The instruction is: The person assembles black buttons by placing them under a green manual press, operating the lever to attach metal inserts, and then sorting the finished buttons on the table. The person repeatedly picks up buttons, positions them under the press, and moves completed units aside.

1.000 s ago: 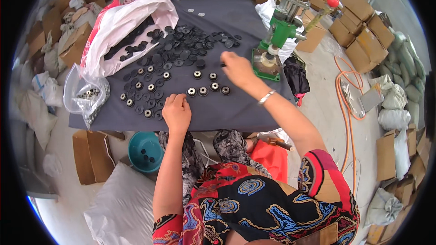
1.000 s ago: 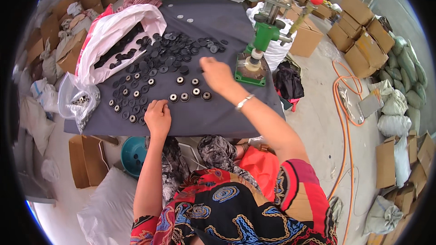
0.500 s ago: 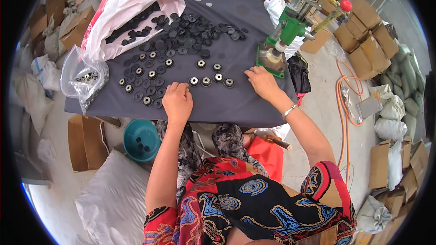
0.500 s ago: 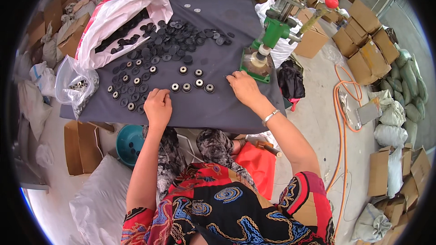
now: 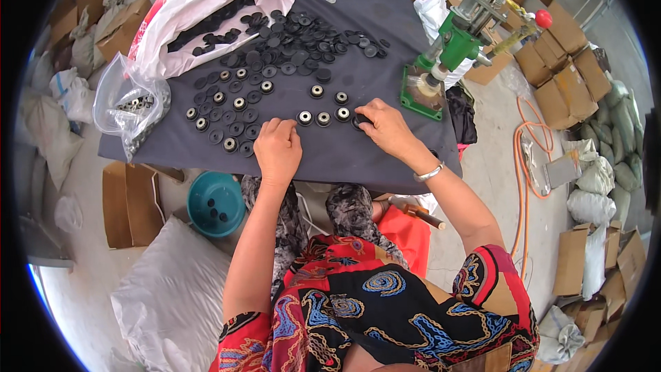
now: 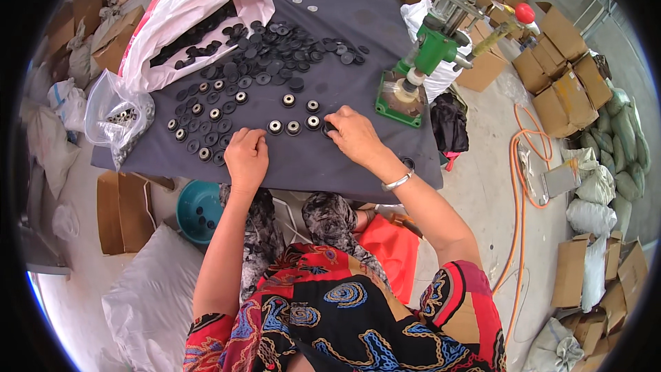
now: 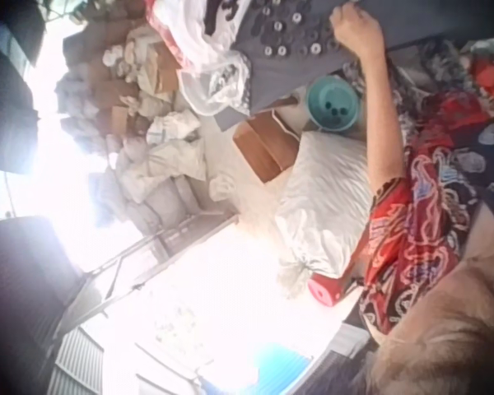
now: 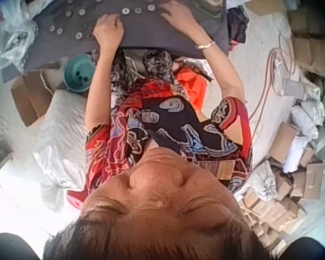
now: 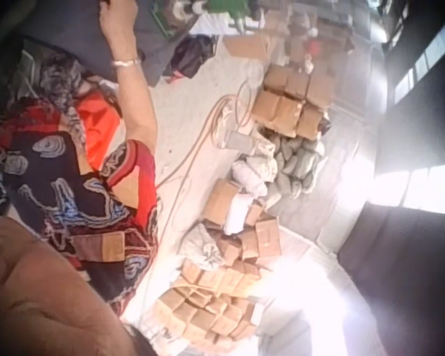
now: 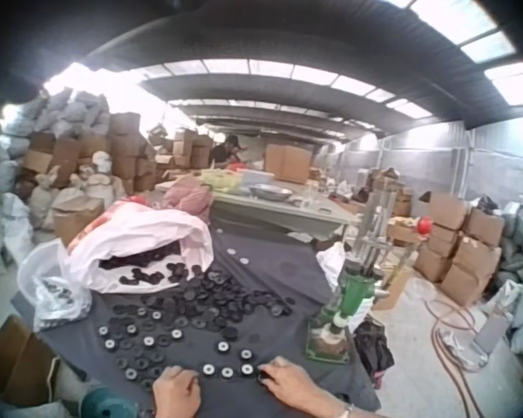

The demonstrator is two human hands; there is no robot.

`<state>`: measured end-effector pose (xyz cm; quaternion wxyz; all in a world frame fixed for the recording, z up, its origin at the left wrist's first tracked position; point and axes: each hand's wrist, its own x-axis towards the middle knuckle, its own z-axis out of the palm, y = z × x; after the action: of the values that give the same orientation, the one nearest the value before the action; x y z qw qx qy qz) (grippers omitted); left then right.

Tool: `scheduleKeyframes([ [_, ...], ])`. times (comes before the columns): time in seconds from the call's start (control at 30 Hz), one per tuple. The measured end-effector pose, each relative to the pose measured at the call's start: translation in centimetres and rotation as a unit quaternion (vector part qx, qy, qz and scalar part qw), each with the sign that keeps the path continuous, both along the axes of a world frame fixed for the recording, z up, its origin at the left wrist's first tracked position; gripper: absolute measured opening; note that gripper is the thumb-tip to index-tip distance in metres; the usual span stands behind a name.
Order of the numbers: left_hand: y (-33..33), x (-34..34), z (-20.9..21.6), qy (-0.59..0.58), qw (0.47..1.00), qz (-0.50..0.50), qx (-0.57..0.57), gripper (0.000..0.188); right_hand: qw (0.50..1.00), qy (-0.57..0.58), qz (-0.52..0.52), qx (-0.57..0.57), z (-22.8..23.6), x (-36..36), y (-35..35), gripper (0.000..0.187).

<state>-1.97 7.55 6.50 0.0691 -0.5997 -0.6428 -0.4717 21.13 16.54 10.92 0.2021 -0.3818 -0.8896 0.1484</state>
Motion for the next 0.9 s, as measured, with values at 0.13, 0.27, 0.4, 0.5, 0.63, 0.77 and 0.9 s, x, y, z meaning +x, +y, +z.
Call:
scheduleKeyframes([
  [0.13,-0.2,0.0,0.2,-0.002,1.000,0.003,0.010,0.008,0.999,-0.040,-0.009,0.009,0.6,-0.5,-0.4,0.029],
  [0.27,0.0,0.0,0.0,0.002,1.000,0.003,0.006,0.009,0.996,-0.073,-0.039,-0.024,1.4,-1.2,-0.8,0.028],
  [0.4,-0.4,0.0,0.1,0.028,0.999,-0.006,0.017,0.010,0.997,-0.056,-0.043,0.012,1.0,-1.1,-0.3,0.028],
  [0.5,-1.4,0.8,0.0,0.050,0.998,-0.020,0.027,0.010,0.996,-0.039,-0.068,0.042,0.2,-0.3,1.1,0.030],
  [0.63,-1.9,0.9,-0.2,0.055,0.995,-0.030,0.073,0.008,0.952,-0.186,-0.066,0.232,1.6,-2.1,0.3,0.024],
  [0.77,-2.1,0.8,0.1,0.002,0.994,-0.062,0.085,0.010,0.968,-0.011,0.113,0.222,2.9,-8.6,-1.5,0.020],
  [0.9,-4.5,0.6,0.7,-0.040,0.991,-0.067,0.106,0.011,0.973,0.018,0.216,0.075,1.3,-14.8,-2.1,0.026],
])
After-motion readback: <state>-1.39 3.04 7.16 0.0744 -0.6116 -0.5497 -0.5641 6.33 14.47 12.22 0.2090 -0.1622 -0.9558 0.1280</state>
